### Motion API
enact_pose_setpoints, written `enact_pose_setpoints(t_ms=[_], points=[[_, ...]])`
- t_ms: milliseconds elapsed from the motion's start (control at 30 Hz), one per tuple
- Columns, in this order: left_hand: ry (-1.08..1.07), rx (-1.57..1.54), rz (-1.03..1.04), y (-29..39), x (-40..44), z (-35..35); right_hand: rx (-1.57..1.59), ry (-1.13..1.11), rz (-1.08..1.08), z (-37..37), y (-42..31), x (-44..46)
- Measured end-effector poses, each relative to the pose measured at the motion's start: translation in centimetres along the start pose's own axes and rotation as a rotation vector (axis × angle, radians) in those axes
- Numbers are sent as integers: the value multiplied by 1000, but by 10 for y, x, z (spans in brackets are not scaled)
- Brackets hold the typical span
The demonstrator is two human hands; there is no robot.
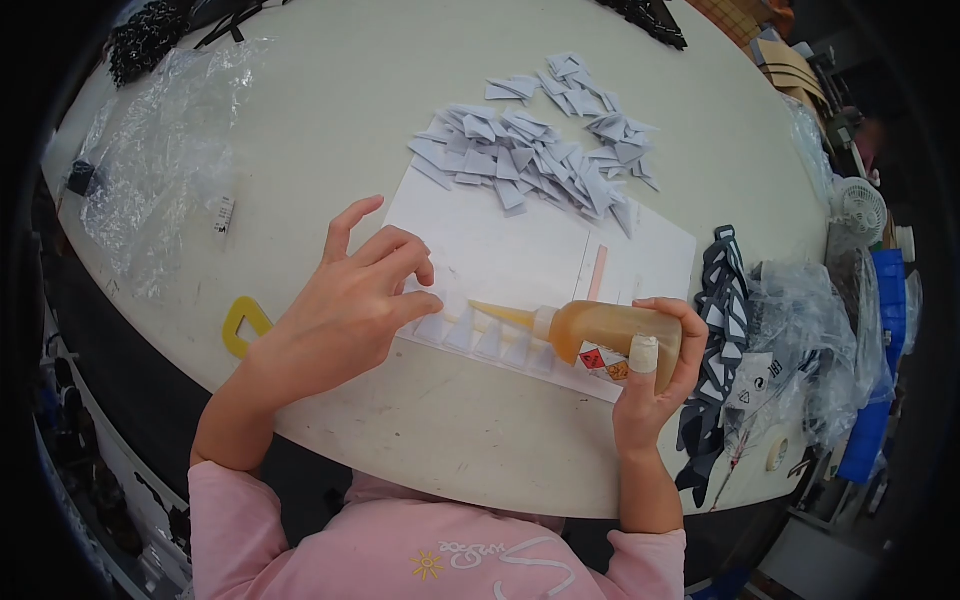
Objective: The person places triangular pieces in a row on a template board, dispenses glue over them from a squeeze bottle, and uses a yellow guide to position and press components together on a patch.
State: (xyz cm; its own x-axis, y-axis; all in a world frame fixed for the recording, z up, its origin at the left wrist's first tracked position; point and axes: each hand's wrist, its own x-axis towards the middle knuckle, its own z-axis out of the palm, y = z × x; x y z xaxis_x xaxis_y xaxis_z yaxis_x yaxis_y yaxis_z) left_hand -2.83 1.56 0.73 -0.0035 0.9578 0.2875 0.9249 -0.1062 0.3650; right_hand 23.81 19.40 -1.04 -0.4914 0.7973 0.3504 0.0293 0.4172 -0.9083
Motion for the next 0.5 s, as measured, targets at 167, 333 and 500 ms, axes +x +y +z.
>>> enact_pose_setpoints(t_ms=[167, 333, 500], points=[[14, 9, -6, -1, 0, 1, 2, -10, 13, 0, -1, -1], [27, -1, -16, -1, 0, 2, 9, -41, 28, -1, -4, -1], [40, 7, -11, -2, 0, 4, 20, -60, 30, 0, -5, -3]])
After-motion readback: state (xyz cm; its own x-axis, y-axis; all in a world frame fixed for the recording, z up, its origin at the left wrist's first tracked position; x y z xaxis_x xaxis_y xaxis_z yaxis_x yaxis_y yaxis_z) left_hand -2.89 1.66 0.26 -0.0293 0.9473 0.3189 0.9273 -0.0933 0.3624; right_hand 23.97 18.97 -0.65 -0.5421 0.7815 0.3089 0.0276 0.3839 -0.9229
